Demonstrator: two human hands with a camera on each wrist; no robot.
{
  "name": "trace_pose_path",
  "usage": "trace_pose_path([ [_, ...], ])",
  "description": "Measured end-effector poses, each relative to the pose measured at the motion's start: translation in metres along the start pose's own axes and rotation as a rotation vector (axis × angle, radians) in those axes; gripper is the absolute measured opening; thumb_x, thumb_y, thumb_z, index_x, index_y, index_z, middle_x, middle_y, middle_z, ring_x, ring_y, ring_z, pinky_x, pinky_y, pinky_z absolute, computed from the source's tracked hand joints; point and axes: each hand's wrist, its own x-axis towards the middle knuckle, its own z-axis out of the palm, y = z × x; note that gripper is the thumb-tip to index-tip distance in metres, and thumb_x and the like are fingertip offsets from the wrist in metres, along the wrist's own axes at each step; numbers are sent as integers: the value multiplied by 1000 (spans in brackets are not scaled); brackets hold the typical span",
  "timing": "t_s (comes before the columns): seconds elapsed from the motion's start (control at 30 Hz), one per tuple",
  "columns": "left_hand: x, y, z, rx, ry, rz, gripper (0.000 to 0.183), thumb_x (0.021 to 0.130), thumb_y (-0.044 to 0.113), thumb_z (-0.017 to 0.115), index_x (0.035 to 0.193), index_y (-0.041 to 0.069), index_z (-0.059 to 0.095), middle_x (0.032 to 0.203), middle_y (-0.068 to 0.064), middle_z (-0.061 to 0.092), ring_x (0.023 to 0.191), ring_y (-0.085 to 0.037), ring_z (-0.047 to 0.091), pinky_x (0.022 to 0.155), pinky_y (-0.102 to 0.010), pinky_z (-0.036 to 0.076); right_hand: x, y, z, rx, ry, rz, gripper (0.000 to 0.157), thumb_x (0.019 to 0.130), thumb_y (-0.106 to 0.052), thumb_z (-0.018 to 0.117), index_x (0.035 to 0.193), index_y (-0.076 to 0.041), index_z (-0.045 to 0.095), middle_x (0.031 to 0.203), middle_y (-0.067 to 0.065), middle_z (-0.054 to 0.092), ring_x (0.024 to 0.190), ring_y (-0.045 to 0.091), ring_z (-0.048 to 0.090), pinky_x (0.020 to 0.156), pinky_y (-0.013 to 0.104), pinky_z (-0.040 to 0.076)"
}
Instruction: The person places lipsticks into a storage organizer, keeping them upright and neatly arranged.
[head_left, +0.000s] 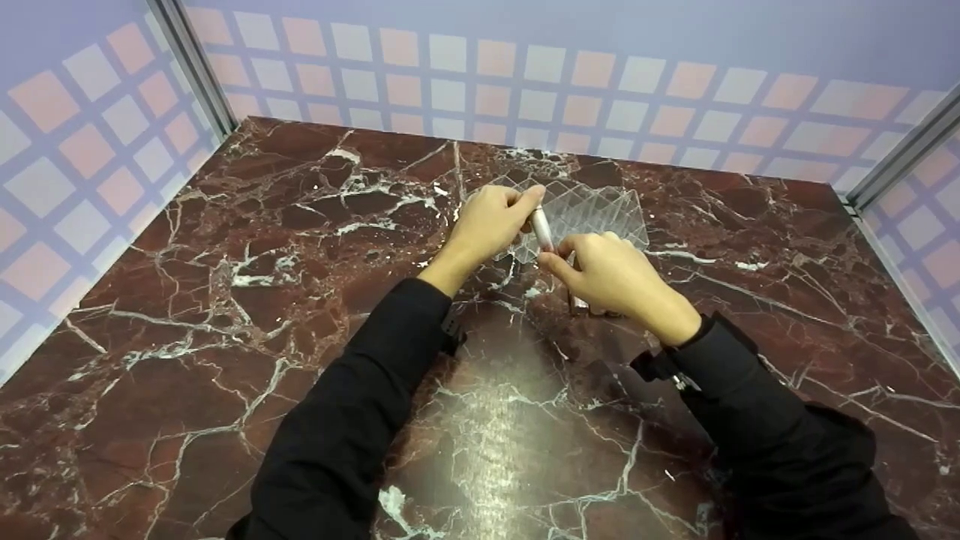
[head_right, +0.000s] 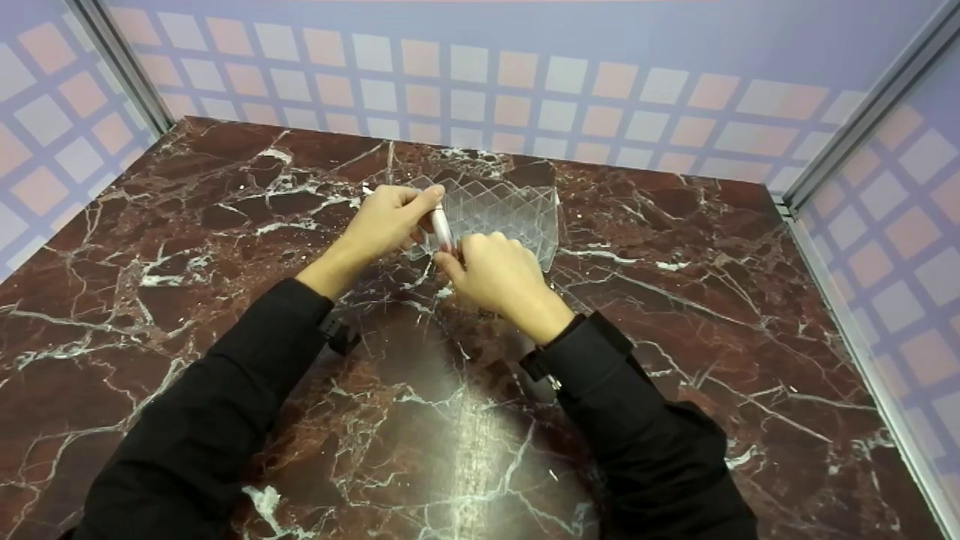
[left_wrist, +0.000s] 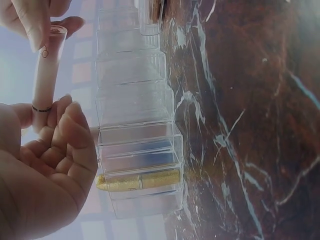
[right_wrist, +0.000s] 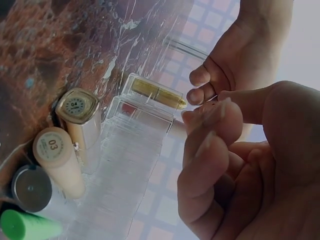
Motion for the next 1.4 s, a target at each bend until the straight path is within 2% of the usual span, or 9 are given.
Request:
trace_pose_path([
  [0.2,1,3,1,-183,20,24,39,97,48,66,88,11,74,85,-2,72,74,-22,67,58,-26,51,1,1,0,17,26,3,33,103,-38,60,101,-8,74,68,1,66,43,12,48,39,29,38],
  [0.37,3,7,2,-350,57,10,29,91,36,78,96,8,77,86,-5,74,73,-22,70,66,-31,59,2,3,1,9,44,9,33,102,-38,60,103,-8,75,70,2,68,42,12,52,39,29,39],
  [0.57,3,8,4,-520,67,-21,20,88,25,81,95,7,78,89,-10,75,70,-21,70,73,-35,61,2,4,2,11,37,27,34,102,-39,60,104,-9,74,63,0,64,41,13,54,39,31,41],
  [0.7,3,9,4,-598,60,-37,20,87,23,82,98,7,78,94,-11,75,77,-23,73,75,-33,61,3,5,3,1,54,26,33,102,-39,61,106,-9,74,71,2,69,43,13,53,42,33,42],
  [0.83,4,10,4,-660,49,-50,21,87,20,81,102,6,77,98,-11,74,85,-25,74,77,-32,61,3,7,4,0,64,23,32,102,-37,62,108,-9,74,81,5,73,43,13,53,42,33,41],
  [1.1,4,8,7,-743,44,2,23,90,12,77,109,1,74,103,-13,73,93,-26,72,82,-33,60,5,9,6,10,65,31,30,103,-33,60,114,-6,70,73,2,71,43,12,56,41,33,45],
  [1.27,5,10,8,-748,60,48,21,92,9,74,110,0,73,105,-13,72,93,-25,70,84,-32,59,7,11,5,13,69,27,31,104,-31,59,117,-4,69,76,6,69,45,15,55,42,34,45],
  [1.4,7,14,7,-703,70,80,22,93,11,73,113,1,73,105,-11,71,96,-23,69,85,-30,59,11,14,5,17,86,34,32,105,-31,58,119,-4,67,76,8,68,48,16,54,44,33,45],
])
